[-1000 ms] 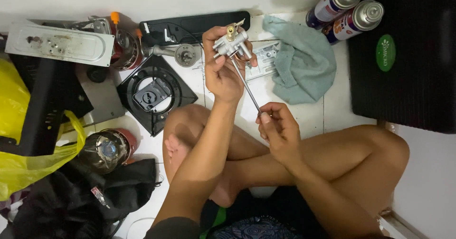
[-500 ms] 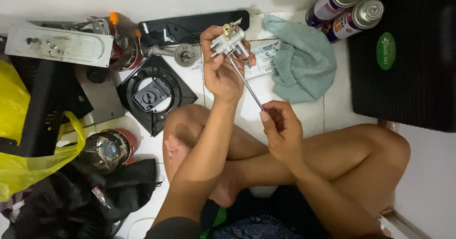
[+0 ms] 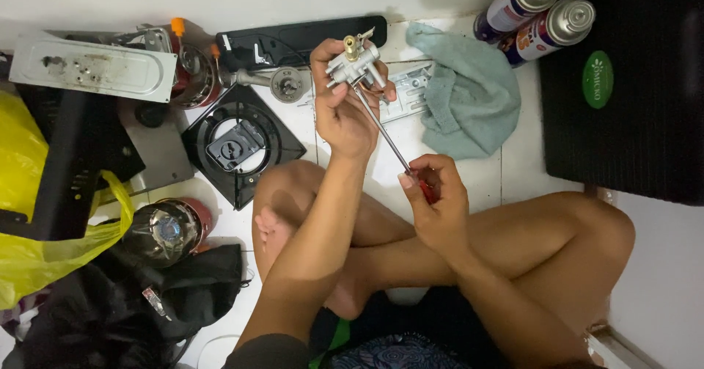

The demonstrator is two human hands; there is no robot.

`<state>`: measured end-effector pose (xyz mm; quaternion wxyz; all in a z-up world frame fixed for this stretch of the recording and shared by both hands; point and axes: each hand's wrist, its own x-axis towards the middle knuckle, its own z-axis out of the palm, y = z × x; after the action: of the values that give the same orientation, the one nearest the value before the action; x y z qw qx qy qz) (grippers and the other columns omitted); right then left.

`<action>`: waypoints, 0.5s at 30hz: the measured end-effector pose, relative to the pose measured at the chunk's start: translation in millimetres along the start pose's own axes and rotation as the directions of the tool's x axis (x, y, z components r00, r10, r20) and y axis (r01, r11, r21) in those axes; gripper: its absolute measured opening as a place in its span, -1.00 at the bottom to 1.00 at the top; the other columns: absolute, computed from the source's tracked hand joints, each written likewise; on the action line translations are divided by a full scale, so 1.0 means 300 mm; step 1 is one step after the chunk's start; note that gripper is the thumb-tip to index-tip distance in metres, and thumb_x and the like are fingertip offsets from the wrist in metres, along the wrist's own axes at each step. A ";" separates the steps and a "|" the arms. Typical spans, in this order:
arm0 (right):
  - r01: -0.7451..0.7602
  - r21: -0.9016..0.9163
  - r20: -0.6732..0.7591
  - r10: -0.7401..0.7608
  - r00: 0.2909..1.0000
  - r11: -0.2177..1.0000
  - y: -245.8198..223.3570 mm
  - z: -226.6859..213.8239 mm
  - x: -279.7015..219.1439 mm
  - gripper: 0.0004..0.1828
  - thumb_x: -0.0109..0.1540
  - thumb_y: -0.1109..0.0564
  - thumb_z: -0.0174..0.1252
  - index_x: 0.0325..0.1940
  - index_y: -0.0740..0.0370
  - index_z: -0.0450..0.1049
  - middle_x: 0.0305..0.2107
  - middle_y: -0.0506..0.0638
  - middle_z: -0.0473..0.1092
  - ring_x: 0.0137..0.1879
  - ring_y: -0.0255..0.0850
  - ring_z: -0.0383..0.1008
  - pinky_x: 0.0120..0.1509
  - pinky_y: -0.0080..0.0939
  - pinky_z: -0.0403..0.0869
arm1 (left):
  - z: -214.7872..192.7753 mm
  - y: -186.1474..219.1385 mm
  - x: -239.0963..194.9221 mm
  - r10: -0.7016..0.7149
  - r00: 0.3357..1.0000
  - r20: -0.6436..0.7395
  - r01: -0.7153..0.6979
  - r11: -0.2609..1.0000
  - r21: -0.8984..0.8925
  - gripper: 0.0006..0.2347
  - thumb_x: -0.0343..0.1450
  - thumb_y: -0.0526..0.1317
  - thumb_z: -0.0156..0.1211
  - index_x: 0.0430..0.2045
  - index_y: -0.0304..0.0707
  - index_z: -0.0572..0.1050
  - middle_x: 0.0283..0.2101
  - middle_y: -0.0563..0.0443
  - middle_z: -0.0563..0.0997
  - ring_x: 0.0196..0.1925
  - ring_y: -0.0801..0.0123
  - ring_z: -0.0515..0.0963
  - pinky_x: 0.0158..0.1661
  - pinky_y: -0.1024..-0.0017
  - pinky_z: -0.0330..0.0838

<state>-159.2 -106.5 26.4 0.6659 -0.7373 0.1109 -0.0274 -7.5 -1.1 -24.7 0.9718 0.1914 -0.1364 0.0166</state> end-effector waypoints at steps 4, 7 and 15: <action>0.016 0.016 0.003 -0.016 1.000 1.000 0.006 0.000 0.000 -0.74 0.31 0.31 0.17 0.05 0.26 0.32 -0.31 -0.07 0.38 -0.29 -0.40 0.28 -0.16 -0.44 0.33 | -0.001 0.002 0.000 -0.007 1.000 -0.010 0.007 1.000 -0.009 -0.61 0.42 -0.27 0.00 0.18 -0.18 0.29 0.13 -0.26 0.49 -0.17 0.11 0.51 -0.27 0.25 0.47; -0.015 0.030 0.012 0.014 1.000 0.999 0.004 -0.001 0.000 -0.75 0.31 0.26 0.18 0.04 0.24 0.32 -0.34 -0.10 0.37 -0.34 -0.42 0.22 -0.22 -0.46 0.27 | 0.010 0.005 0.001 -0.006 1.000 -0.010 0.007 1.000 0.016 -0.62 0.43 -0.28 0.00 0.18 -0.15 0.30 0.13 -0.24 0.48 -0.17 0.13 0.49 -0.26 0.26 0.45; -0.089 0.100 0.026 0.087 0.996 0.991 -0.007 -0.010 -0.006 -0.77 0.32 0.27 0.17 0.03 0.23 0.34 -0.42 -0.10 0.35 -0.47 -0.43 0.21 -0.43 -0.47 0.24 | 0.009 0.003 -0.007 -0.004 0.998 -0.066 0.009 0.997 0.081 -0.61 0.45 -0.35 -0.06 0.21 -0.13 0.26 0.18 -0.24 0.46 -0.11 0.13 0.48 -0.21 0.25 0.47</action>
<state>-161.3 -108.7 28.9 0.7041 -0.6972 0.1347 0.0043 -10.2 -1.2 -22.6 0.9673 0.2304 -0.1029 0.0252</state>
